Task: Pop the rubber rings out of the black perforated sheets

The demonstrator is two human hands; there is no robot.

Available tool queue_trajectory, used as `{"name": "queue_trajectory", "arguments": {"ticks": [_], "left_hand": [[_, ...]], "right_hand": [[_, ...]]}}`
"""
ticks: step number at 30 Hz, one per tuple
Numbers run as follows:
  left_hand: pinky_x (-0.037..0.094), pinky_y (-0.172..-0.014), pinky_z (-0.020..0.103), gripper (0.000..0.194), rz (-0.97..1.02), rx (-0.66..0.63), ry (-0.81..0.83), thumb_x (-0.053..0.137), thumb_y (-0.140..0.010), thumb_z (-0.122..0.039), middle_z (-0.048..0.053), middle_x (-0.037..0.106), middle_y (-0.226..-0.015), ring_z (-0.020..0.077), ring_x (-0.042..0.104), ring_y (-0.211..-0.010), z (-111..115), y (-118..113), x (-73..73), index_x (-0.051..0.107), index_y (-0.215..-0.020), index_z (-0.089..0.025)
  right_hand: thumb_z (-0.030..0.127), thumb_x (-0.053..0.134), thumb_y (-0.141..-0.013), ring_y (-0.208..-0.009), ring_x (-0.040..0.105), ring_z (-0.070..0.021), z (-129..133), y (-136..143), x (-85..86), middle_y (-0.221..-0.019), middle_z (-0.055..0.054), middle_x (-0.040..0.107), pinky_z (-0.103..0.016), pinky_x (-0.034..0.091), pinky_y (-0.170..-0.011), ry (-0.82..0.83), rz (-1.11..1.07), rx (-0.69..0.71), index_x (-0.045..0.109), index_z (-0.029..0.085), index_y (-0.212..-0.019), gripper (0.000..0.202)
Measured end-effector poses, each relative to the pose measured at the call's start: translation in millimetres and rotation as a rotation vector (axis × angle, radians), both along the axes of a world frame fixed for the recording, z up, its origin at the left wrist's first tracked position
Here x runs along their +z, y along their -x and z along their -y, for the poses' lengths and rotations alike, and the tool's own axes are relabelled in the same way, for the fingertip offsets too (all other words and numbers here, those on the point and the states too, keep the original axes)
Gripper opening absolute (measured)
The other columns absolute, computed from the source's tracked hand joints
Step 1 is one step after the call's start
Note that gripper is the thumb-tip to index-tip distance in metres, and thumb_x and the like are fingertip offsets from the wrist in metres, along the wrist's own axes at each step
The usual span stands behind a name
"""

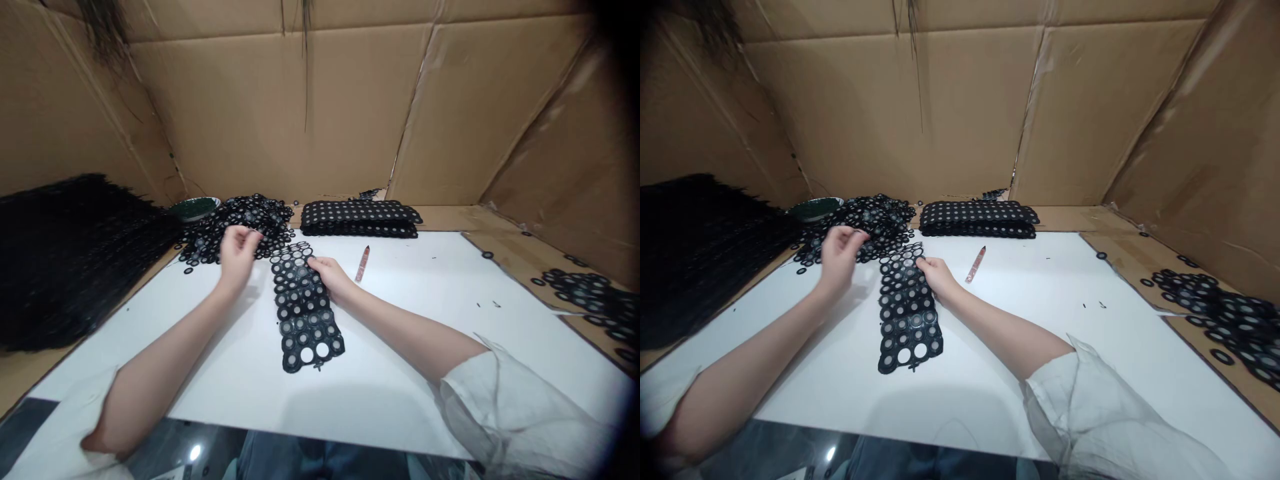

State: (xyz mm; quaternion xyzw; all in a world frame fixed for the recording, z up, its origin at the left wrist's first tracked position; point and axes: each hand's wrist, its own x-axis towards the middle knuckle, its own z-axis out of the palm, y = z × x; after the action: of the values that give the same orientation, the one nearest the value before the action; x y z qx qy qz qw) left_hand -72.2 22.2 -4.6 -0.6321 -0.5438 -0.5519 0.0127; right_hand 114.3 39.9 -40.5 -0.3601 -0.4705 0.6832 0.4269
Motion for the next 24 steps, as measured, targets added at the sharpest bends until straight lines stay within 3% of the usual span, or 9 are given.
{"name": "queue_trajectory", "arguments": {"ticks": [2, 5, 9, 12, 15, 18, 21, 24], "left_hand": [[0.040, -0.072, 0.033, 0.013, 0.074, 0.204, -0.028, 0.043, -0.078, -0.032, 0.004, 0.055, -0.083, 0.0188, 0.053, -0.081, -9.6, 24.6, 1.3, 0.041, -0.083, -0.021], [0.032, -0.079, 0.045, 0.010, -0.174, 0.439, 0.152, 0.052, -0.069, -0.027, 0.005, 0.057, -0.074, 0.0250, 0.051, -0.081, -16.3, 60.3, -1.9, 0.046, -0.072, -0.021], [0.027, -0.076, 0.051, 0.003, -0.370, 0.589, 0.350, 0.049, -0.065, -0.017, 0.012, 0.058, -0.072, 0.0341, 0.047, -0.089, -16.5, 85.6, -11.4, 0.048, -0.064, -0.019], [0.028, -0.074, 0.050, 0.005, -0.440, 0.627, 0.327, 0.045, -0.067, -0.015, 0.016, 0.058, -0.078, 0.0354, 0.046, -0.090, -14.6, 82.1, -10.8, 0.050, -0.067, -0.018], [0.028, -0.077, 0.045, 0.012, -0.534, 0.495, 0.119, 0.042, -0.075, -0.022, 0.013, 0.059, -0.086, 0.0300, 0.047, -0.089, -7.6, 57.3, -1.4, 0.053, -0.077, -0.018], [0.027, -0.083, 0.041, 0.014, -0.656, 0.197, -0.041, 0.043, -0.080, -0.029, 0.006, 0.061, -0.086, 0.0235, 0.048, -0.090, 6.8, 19.0, 8.4, 0.054, -0.084, -0.021], [0.026, -0.086, 0.039, 0.018, -0.761, -0.024, -0.100, 0.048, -0.080, -0.031, 0.004, 0.061, -0.090, 0.0215, 0.048, -0.094, 22.5, -15.2, 11.6, 0.054, -0.093, -0.021], [0.027, -0.086, 0.038, 0.022, -0.804, -0.129, -0.093, 0.047, -0.081, -0.029, 0.005, 0.061, -0.094, 0.0207, 0.048, -0.095, 31.6, -32.6, 9.4, 0.053, -0.100, -0.021]], "right_hand": [[0.041, 0.060, -0.065, -0.056, 0.049, -0.0143, -0.5, -1.0, -0.2, -0.055, 0.000, 0.057, -0.027, 0.034, -0.056, -0.009, 0.016, -0.012, 0.054, 0.017, -0.057, 0.026], [0.043, 0.059, -0.066, -0.063, 0.054, -0.0165, 0.4, -1.7, 1.8, -0.063, -0.002, 0.061, -0.029, 0.038, -0.063, -0.035, -0.010, 0.016, 0.056, 0.018, -0.061, 0.026], [0.053, 0.050, -0.070, -0.065, 0.055, -0.0167, 0.6, -1.2, 3.7, -0.066, -0.002, 0.062, -0.030, 0.039, -0.067, 0.022, -0.067, 0.032, 0.054, 0.019, -0.060, 0.036], [0.059, 0.044, -0.069, -0.064, 0.054, -0.0173, -0.3, -1.3, 3.3, -0.059, -0.001, 0.059, -0.030, 0.039, -0.066, 0.025, -0.033, 0.042, 0.052, 0.019, -0.057, 0.042], [0.063, 0.040, -0.069, -0.070, 0.055, -0.0191, -0.5, -2.1, 2.6, -0.062, -0.002, 0.061, -0.030, 0.039, -0.067, -0.049, -0.012, 0.106, 0.056, 0.020, -0.060, 0.047], [0.062, 0.036, -0.072, -0.075, 0.055, -0.0190, -0.2, -2.6, 1.1, -0.069, -0.003, 0.062, -0.030, 0.039, -0.071, -0.106, -0.009, 0.152, 0.059, 0.019, -0.066, 0.049], [0.055, 0.036, -0.077, -0.079, 0.054, -0.0172, 0.8, -2.1, 0.6, -0.076, -0.001, 0.063, -0.030, 0.038, -0.076, -0.214, -0.001, 0.124, 0.060, 0.018, -0.073, 0.045], [0.045, 0.038, -0.081, -0.088, 0.051, -0.0160, 3.2, -1.5, 3.4, -0.087, 0.000, 0.063, -0.029, 0.035, -0.084, -0.439, 0.044, 0.098, 0.060, 0.018, -0.081, 0.035]]}}
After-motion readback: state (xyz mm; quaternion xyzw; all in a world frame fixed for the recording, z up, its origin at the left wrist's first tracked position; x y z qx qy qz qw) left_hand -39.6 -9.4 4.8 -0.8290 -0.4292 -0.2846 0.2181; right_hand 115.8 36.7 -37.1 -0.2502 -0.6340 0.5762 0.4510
